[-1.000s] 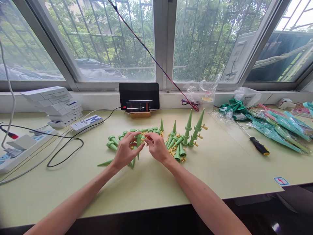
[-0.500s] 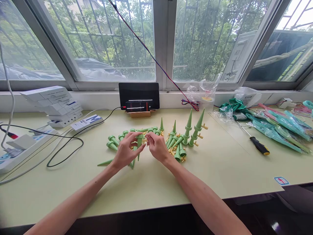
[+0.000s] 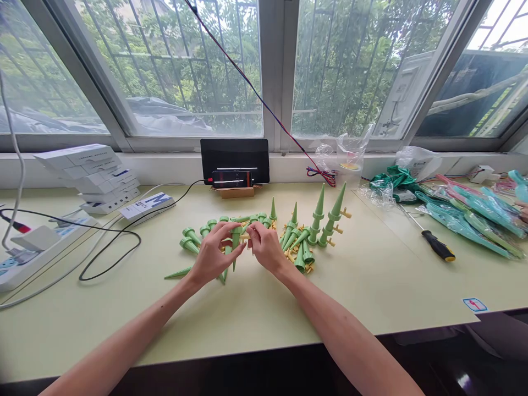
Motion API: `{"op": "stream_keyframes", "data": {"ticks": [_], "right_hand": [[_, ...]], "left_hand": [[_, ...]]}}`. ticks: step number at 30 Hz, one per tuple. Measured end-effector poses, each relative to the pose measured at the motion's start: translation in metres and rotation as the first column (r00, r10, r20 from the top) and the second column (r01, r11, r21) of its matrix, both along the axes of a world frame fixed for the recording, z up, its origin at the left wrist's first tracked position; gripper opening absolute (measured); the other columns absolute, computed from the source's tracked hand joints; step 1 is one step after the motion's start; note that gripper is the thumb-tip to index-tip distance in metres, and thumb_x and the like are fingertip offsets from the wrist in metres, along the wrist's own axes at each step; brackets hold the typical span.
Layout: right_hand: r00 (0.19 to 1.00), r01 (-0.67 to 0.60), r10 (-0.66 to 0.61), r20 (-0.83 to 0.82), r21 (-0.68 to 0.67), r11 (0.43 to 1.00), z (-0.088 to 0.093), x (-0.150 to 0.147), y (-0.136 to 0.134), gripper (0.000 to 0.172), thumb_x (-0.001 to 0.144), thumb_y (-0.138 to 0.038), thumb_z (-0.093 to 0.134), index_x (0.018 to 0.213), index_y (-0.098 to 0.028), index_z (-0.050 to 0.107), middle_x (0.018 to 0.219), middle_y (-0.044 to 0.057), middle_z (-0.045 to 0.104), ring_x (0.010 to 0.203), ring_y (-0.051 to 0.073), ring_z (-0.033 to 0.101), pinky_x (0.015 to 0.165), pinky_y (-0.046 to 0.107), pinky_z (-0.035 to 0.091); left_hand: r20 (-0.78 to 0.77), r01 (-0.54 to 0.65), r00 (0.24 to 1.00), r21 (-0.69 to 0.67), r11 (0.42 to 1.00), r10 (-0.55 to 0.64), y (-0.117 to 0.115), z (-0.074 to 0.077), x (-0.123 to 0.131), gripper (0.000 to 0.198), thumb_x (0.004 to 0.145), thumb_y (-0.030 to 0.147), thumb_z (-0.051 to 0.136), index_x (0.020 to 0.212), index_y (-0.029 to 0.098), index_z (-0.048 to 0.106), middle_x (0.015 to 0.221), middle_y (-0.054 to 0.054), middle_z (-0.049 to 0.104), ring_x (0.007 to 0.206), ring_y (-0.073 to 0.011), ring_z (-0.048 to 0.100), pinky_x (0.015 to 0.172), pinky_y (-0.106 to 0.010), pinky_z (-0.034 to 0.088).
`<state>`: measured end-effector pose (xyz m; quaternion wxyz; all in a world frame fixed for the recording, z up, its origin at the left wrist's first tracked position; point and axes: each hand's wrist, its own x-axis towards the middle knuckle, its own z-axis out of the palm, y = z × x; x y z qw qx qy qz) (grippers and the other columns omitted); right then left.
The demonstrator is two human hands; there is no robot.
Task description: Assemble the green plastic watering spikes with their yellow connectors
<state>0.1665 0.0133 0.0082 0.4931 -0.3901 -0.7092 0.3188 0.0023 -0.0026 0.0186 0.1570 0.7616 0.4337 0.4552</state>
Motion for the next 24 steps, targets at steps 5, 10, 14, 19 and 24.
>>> {"op": "stream_keyframes", "data": {"ticks": [5,10,14,19,24], "right_hand": [[0.999,-0.038,0.038,-0.007,0.005,0.999,-0.0017,-0.0001,-0.0011,0.023,0.099,-0.039,0.042,0.089,-0.021,0.053,0.063,-0.001,0.059,0.052,0.012,0.056,0.054,0.024,0.045],[0.998,-0.068,0.067,0.018,0.024,0.997,-0.0041,0.0002,0.0000,0.017,0.096,-0.034,0.046,0.095,-0.020,0.054,0.073,0.002,0.063,0.060,0.014,0.059,0.058,0.026,0.049],[0.996,-0.088,0.089,-0.011,0.018,0.996,-0.0045,0.0005,0.0006,0.018,0.097,-0.036,0.046,0.096,-0.020,0.054,0.073,0.002,0.064,0.061,0.014,0.061,0.058,0.027,0.052],[0.991,-0.118,0.118,-0.057,0.001,0.993,-0.0041,0.0006,0.0003,0.018,0.097,-0.037,0.047,0.095,-0.021,0.053,0.074,0.002,0.066,0.061,0.014,0.063,0.059,0.028,0.054],[0.986,-0.138,0.135,-0.093,-0.021,0.990,-0.0040,0.0004,0.0010,0.018,0.097,-0.037,0.047,0.092,-0.020,0.052,0.071,0.001,0.065,0.059,0.014,0.063,0.058,0.028,0.053]], "left_hand": [[0.025,-0.027,0.999,-0.020,0.999,0.027,0.0015,0.0000,-0.0008,0.035,0.082,0.028,0.066,0.116,0.024,0.061,0.111,-0.006,0.057,0.079,-0.0140,0.062,0.067,-0.029,0.061],[0.049,-0.045,0.998,-0.020,0.999,0.046,0.0021,0.0009,-0.0012,0.034,0.082,0.032,0.067,0.115,0.024,0.061,0.107,-0.006,0.058,0.079,-0.0147,0.062,0.067,-0.030,0.061],[0.067,-0.038,0.997,-0.033,0.999,0.040,0.0025,0.0007,-0.0013,0.034,0.082,0.034,0.067,0.114,0.023,0.062,0.107,-0.006,0.059,0.079,-0.0148,0.063,0.067,-0.030,0.061],[0.105,-0.023,0.994,-0.070,0.997,0.031,0.0041,-0.0021,-0.0025,0.039,0.081,0.037,0.068,0.116,0.023,0.061,0.108,-0.008,0.059,0.078,-0.0157,0.064,0.067,-0.032,0.062],[0.122,-0.020,0.992,-0.087,0.996,0.030,0.0047,-0.0034,-0.0029,0.040,0.081,0.036,0.068,0.118,0.022,0.061,0.108,-0.008,0.059,0.078,-0.0154,0.065,0.069,-0.032,0.062]]}}
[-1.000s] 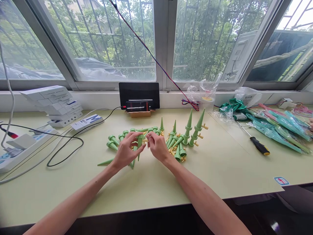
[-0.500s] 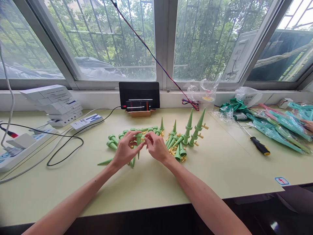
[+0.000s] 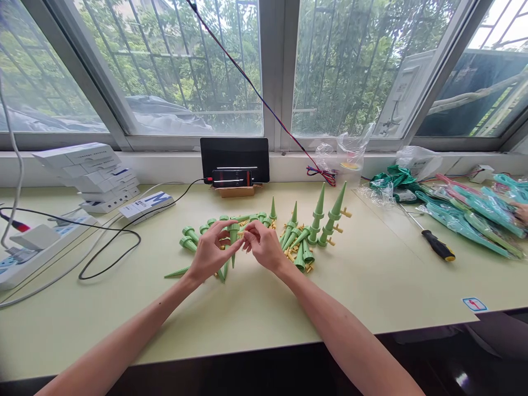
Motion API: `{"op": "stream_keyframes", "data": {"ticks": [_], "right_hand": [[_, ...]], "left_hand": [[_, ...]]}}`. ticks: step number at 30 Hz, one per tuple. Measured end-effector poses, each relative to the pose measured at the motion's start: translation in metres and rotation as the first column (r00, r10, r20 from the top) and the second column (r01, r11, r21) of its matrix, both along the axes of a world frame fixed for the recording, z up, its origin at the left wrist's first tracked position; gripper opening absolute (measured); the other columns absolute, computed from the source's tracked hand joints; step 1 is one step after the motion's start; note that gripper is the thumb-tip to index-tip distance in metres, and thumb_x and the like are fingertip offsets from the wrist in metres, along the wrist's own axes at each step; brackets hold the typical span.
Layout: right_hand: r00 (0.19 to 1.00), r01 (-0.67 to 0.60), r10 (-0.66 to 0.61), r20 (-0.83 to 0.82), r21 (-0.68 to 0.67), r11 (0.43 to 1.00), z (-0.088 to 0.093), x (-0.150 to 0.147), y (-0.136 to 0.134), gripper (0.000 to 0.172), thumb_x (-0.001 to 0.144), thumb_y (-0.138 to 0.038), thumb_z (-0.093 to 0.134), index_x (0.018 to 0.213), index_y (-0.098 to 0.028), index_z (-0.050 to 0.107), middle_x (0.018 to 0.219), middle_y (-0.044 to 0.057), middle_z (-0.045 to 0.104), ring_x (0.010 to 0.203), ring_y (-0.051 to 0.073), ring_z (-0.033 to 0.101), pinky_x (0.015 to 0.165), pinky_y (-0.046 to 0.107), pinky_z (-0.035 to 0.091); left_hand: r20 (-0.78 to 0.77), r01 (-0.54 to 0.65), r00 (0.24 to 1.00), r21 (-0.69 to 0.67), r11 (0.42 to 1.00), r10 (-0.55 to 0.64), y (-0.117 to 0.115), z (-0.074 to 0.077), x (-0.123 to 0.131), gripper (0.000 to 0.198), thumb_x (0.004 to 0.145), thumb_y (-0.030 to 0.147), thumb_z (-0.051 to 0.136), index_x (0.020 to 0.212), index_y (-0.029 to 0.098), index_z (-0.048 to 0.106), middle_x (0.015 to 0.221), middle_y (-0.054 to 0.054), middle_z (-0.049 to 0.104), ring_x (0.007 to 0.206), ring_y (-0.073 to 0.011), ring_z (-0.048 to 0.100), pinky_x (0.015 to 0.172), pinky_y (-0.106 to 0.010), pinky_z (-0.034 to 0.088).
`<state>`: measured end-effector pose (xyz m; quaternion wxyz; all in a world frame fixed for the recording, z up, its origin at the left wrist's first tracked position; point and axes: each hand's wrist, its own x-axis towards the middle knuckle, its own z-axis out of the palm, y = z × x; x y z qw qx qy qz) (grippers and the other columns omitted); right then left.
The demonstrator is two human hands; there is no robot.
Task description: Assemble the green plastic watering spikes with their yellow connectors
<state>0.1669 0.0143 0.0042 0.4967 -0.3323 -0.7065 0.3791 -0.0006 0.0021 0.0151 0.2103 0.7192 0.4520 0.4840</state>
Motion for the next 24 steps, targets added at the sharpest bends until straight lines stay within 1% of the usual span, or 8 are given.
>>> {"op": "stream_keyframes", "data": {"ticks": [5,12,20,24], "right_hand": [[0.999,0.021,-0.020,0.044,-0.036,0.999,0.0013,-0.0002,-0.0005,0.024,0.098,-0.040,0.043,0.085,-0.020,0.049,0.066,0.000,0.063,0.051,0.011,0.058,0.052,0.024,0.047],[0.980,0.119,-0.117,0.162,0.001,0.993,0.0052,0.0011,-0.0014,0.037,0.099,-0.046,0.041,0.071,-0.021,0.045,0.054,-0.003,0.053,0.047,0.011,0.047,0.052,0.024,0.037],[0.973,0.137,-0.139,0.185,0.021,0.990,0.0004,0.0012,0.0024,0.044,0.099,-0.049,0.038,0.064,-0.022,0.039,0.052,-0.003,0.044,0.048,0.011,0.041,0.050,0.025,0.031],[0.968,0.155,-0.164,0.191,0.060,0.986,0.0010,0.0016,0.0028,0.046,0.100,-0.048,0.037,0.063,-0.021,0.039,0.055,-0.002,0.046,0.050,0.011,0.040,0.052,0.025,0.031]], "left_hand": [[-0.043,-0.018,0.999,0.039,0.999,0.020,-0.0018,0.0014,0.0013,0.037,0.080,0.032,0.068,0.115,0.023,0.061,0.107,-0.006,0.059,0.078,-0.0141,0.064,0.068,-0.030,0.062],[-0.069,-0.014,0.997,0.084,0.996,0.020,-0.0045,0.0028,0.0037,0.034,0.081,0.027,0.068,0.114,0.023,0.061,0.110,-0.005,0.058,0.079,-0.0133,0.063,0.067,-0.027,0.062],[-0.089,-0.001,0.996,0.102,0.995,0.010,-0.0052,0.0044,0.0038,0.035,0.081,0.027,0.067,0.115,0.022,0.061,0.109,-0.005,0.058,0.078,-0.0127,0.062,0.066,-0.027,0.062],[-0.094,0.002,0.996,0.099,0.995,0.007,-0.0057,0.0039,0.0034,0.035,0.081,0.026,0.067,0.115,0.023,0.061,0.110,-0.005,0.058,0.078,-0.0122,0.062,0.067,-0.027,0.061]]}}
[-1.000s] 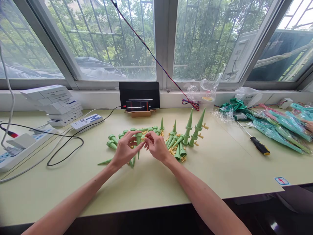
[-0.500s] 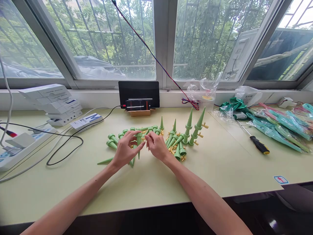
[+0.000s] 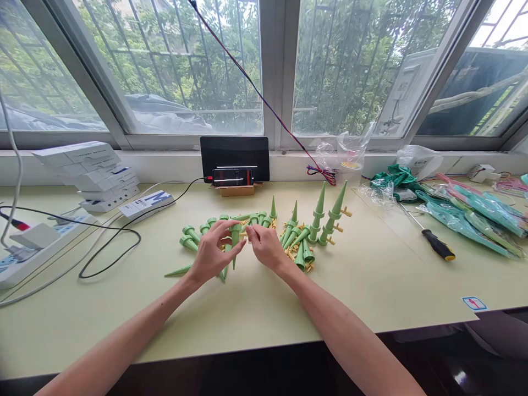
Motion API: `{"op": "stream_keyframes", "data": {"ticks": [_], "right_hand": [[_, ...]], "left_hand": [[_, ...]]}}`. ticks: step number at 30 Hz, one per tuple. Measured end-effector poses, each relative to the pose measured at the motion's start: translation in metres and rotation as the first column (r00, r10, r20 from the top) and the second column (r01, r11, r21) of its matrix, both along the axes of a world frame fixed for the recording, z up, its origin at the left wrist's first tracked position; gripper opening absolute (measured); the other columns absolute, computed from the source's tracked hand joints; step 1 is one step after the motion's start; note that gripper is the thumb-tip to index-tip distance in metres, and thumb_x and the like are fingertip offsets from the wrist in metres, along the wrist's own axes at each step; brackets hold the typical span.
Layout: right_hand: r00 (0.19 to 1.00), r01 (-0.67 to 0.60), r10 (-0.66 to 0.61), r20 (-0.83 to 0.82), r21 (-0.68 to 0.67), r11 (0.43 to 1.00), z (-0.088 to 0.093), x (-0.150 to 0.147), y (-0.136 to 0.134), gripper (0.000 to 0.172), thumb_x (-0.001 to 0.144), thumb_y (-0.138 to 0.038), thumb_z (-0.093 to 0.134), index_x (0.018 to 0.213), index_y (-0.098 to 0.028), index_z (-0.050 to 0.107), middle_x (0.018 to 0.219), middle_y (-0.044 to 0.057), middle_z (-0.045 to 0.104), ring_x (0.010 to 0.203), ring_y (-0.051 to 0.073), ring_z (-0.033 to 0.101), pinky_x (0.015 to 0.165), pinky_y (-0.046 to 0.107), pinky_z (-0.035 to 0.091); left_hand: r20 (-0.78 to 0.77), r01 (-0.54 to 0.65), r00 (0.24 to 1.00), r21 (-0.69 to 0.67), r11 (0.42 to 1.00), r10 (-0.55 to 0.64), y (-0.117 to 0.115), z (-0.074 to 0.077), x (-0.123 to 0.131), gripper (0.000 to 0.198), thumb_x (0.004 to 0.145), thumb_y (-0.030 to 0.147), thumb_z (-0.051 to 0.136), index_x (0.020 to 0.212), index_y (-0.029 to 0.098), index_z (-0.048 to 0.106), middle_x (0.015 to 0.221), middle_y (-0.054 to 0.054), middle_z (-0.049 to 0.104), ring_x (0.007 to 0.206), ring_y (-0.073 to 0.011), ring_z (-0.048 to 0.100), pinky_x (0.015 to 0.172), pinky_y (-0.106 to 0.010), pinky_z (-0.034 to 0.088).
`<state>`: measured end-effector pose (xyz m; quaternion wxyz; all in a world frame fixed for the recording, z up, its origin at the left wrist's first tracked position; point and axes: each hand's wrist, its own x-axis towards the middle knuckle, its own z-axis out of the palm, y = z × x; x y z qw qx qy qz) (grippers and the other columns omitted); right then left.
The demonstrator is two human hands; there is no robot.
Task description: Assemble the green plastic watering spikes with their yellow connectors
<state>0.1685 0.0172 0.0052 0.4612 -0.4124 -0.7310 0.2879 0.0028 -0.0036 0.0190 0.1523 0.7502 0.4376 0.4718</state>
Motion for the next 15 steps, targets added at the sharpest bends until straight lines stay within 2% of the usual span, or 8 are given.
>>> {"op": "stream_keyframes", "data": {"ticks": [8,15], "right_hand": [[1.000,-0.005,0.005,0.003,-0.012,1.000,-0.0006,-0.0003,-0.0002,0.046,0.100,-0.047,0.036,0.063,-0.020,0.043,0.057,-0.002,0.050,0.051,0.011,0.044,0.053,0.024,0.033],[0.999,-0.035,0.035,-0.037,0.015,0.999,-0.0032,0.0000,0.0010,0.029,0.097,-0.040,0.044,0.080,-0.020,0.055,0.069,0.000,0.059,0.060,0.013,0.054,0.058,0.024,0.041]], "left_hand": [[0.001,0.003,1.000,0.003,1.000,-0.003,0.0010,-0.0002,0.0003,0.034,0.081,0.026,0.067,0.115,0.023,0.061,0.110,-0.005,0.058,0.077,-0.0115,0.061,0.065,-0.025,0.060],[0.008,-0.047,0.999,-0.012,0.999,0.047,0.0030,0.0004,-0.0013,0.034,0.082,0.027,0.066,0.115,0.022,0.061,0.109,-0.005,0.058,0.074,-0.0109,0.061,0.067,-0.027,0.060]]}}
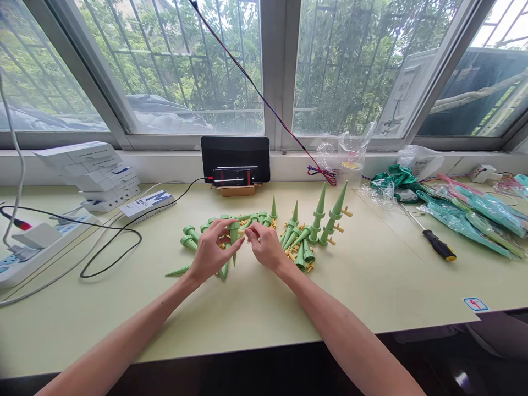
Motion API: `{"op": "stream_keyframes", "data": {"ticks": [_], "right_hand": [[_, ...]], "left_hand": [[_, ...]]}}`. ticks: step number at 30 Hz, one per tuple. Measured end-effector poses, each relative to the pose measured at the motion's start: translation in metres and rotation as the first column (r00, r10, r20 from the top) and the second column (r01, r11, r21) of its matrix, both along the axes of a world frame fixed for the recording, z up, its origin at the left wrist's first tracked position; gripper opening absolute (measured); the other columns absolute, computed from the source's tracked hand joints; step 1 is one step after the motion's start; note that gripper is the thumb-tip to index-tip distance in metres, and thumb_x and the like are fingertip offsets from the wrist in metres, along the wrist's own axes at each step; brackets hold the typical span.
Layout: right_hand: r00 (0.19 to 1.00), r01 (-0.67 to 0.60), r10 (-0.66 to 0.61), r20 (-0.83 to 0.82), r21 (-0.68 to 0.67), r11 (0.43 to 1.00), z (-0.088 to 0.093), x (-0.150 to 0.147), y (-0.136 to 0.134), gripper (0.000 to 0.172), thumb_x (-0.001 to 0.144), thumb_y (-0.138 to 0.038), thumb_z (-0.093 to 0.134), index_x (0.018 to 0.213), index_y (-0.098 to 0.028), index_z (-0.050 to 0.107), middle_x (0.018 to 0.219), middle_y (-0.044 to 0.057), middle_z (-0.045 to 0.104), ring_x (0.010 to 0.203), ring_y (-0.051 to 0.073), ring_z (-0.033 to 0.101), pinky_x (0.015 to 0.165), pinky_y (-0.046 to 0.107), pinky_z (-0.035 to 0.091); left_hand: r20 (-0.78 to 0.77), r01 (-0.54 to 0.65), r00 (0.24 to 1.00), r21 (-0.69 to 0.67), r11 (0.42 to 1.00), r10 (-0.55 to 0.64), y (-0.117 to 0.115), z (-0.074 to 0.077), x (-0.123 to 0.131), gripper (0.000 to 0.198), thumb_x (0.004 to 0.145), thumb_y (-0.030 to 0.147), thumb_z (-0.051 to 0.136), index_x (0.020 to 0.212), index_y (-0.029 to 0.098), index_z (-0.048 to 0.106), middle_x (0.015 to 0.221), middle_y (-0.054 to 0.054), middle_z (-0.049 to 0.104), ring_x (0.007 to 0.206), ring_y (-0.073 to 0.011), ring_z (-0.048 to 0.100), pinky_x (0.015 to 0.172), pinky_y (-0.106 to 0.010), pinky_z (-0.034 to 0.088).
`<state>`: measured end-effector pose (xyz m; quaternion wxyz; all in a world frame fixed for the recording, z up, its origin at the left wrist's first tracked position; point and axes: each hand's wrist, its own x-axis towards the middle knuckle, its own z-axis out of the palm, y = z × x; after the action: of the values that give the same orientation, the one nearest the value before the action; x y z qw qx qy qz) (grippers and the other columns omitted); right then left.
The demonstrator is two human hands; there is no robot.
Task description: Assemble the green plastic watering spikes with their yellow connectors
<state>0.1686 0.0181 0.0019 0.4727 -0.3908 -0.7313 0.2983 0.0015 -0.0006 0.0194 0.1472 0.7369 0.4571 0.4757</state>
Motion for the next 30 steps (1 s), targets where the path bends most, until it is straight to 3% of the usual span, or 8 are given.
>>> {"op": "stream_keyframes", "data": {"ticks": [12,21,30], "right_hand": [[0.993,-0.056,0.048,-0.104,-0.070,0.996,0.0047,0.0023,-0.0025,0.020,0.092,-0.037,0.054,0.086,-0.019,0.061,0.070,0.001,0.061,0.056,0.012,0.053,0.054,0.024,0.044],[0.965,-0.130,0.100,-0.244,-0.111,0.985,0.0032,0.0009,0.0001,0.023,0.088,-0.041,0.061,0.088,-0.018,0.062,0.073,0.002,0.062,0.059,0.013,0.055,0.055,0.026,0.049],[0.943,-0.165,0.122,-0.311,-0.118,0.979,0.0005,-0.0009,0.0014,0.028,0.086,-0.046,0.064,0.089,-0.018,0.064,0.072,0.002,0.063,0.062,0.014,0.060,0.058,0.029,0.053]], "left_hand": [[0.079,0.023,0.997,-0.087,0.996,-0.016,0.0020,-0.0019,-0.0003,0.039,0.079,0.032,0.070,0.116,0.023,0.063,0.105,-0.005,0.059,0.076,-0.0132,0.064,0.067,-0.029,0.061],[0.164,0.065,0.986,-0.144,0.987,-0.041,0.0024,-0.0041,-0.0006,0.043,0.079,0.038,0.070,0.118,0.021,0.062,0.107,-0.006,0.058,0.079,-0.0143,0.066,0.070,-0.031,0.063],[0.154,0.058,0.987,-0.126,0.990,-0.038,0.0022,-0.0045,-0.0013,0.043,0.079,0.040,0.069,0.118,0.021,0.062,0.109,-0.007,0.059,0.078,-0.0139,0.066,0.069,-0.031,0.064]]}}
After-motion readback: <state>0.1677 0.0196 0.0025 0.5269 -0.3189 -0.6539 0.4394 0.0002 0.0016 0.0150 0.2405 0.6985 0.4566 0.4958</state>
